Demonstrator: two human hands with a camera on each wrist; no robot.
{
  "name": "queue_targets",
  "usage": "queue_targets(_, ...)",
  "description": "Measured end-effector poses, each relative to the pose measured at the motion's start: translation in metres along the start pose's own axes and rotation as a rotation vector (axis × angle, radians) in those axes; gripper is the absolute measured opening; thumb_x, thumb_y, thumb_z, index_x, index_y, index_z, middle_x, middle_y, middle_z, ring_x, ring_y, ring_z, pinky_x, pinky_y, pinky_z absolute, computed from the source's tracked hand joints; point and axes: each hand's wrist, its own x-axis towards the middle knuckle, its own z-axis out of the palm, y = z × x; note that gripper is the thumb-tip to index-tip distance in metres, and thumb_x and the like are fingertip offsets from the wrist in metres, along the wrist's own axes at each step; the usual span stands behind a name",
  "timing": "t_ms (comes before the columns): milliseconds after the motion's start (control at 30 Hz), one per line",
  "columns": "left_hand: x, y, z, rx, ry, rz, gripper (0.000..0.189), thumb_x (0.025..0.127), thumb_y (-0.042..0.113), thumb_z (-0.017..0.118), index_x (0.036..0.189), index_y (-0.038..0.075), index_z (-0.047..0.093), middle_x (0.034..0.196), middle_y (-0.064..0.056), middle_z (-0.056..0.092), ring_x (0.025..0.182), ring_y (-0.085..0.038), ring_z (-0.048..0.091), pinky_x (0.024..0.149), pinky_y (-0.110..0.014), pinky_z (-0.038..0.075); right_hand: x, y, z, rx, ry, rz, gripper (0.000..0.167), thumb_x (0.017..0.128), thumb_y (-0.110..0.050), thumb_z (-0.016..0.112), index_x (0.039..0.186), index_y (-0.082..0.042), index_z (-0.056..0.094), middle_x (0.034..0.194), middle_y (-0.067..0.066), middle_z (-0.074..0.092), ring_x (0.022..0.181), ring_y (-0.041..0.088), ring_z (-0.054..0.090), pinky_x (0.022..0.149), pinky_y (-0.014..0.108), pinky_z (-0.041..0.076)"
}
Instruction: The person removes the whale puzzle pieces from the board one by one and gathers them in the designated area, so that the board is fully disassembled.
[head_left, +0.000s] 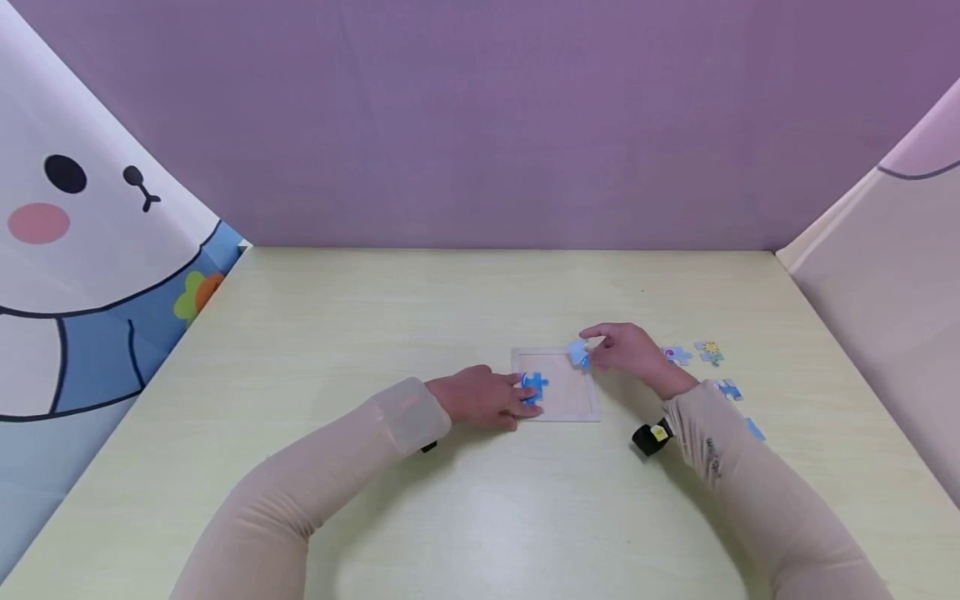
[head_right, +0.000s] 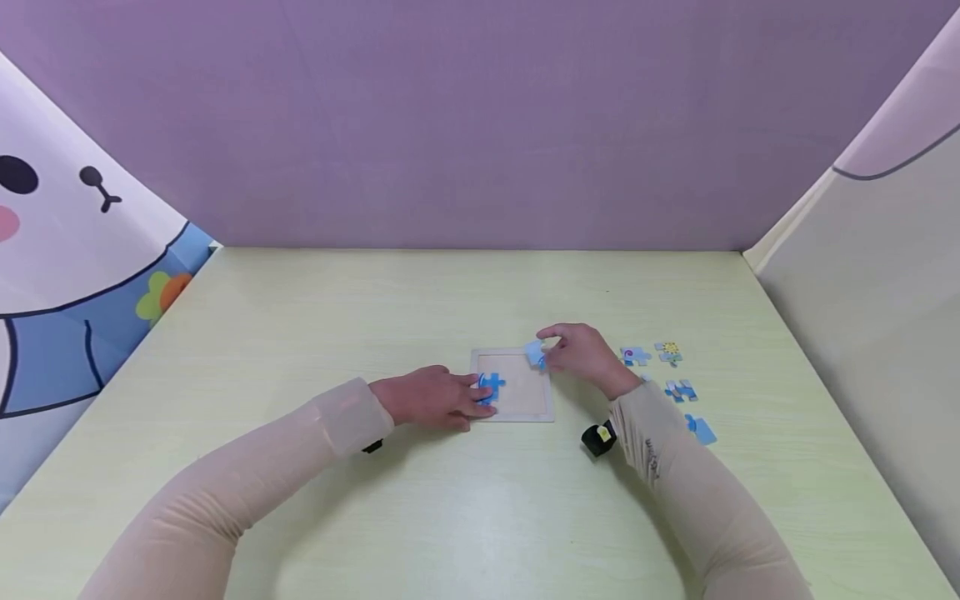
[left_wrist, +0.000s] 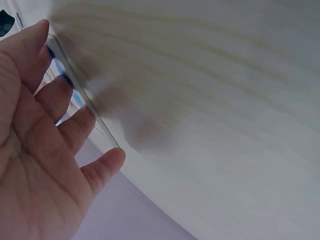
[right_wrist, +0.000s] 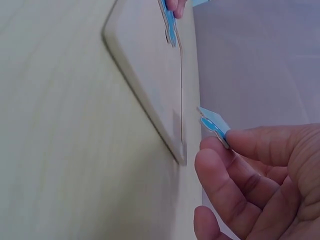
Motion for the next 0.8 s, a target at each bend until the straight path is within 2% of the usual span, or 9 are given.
queue_targets(333, -0.002, 0.003, -0.001, 0.01, -0.007, -0.009, 0.048, 0.1, 0.037, 0.049, 0.147, 0.033, 0.039, 0.154, 0.007, 0.028, 0.142, -0.019, 0.024, 0.091, -0.032, 0.042, -0.007, 0.01, -0.019, -0.074, 0.028, 0.014, 0.042, 0.088, -0.003, 0.059, 0.129, 0.006, 0.054, 0.078, 0.007, 0.069, 0.074, 0.02, 0.064, 0.065, 0.031, 0.045)
queue_targets(500, -0.002, 0.003, -0.002, 0.017, -0.012, -0.014, 0.048, 0.1, 0.037, 0.048, 0.147, 0.033, 0.038, 0.154, 0.007, 0.028, 0.143, -0.018, 0.023, 0.088, -0.03, 0.042, -0.011, 0.015, -0.027, -0.116, 0.039, 0.031, 0.043, 0.089, -0.006, 0.061, 0.13, 0.004, 0.054, 0.082, 0.007, 0.07, 0.078, 0.023, 0.067, 0.067, 0.032, 0.047)
queue_targets(800, -0.004, 0.002, -0.001, 0.0, -0.003, -0.014, 0.047, 0.1, 0.037, 0.048, 0.146, 0.033, 0.039, 0.154, 0.007, 0.028, 0.142, -0.018, 0.024, 0.093, -0.033, 0.041, -0.015, 0.018, -0.039, -0.166, 0.053, 0.071, 0.044, 0.091, -0.009, 0.058, 0.133, 0.005, 0.051, 0.088, 0.01, 0.07, 0.08, 0.025, 0.068, 0.079, 0.044, 0.049)
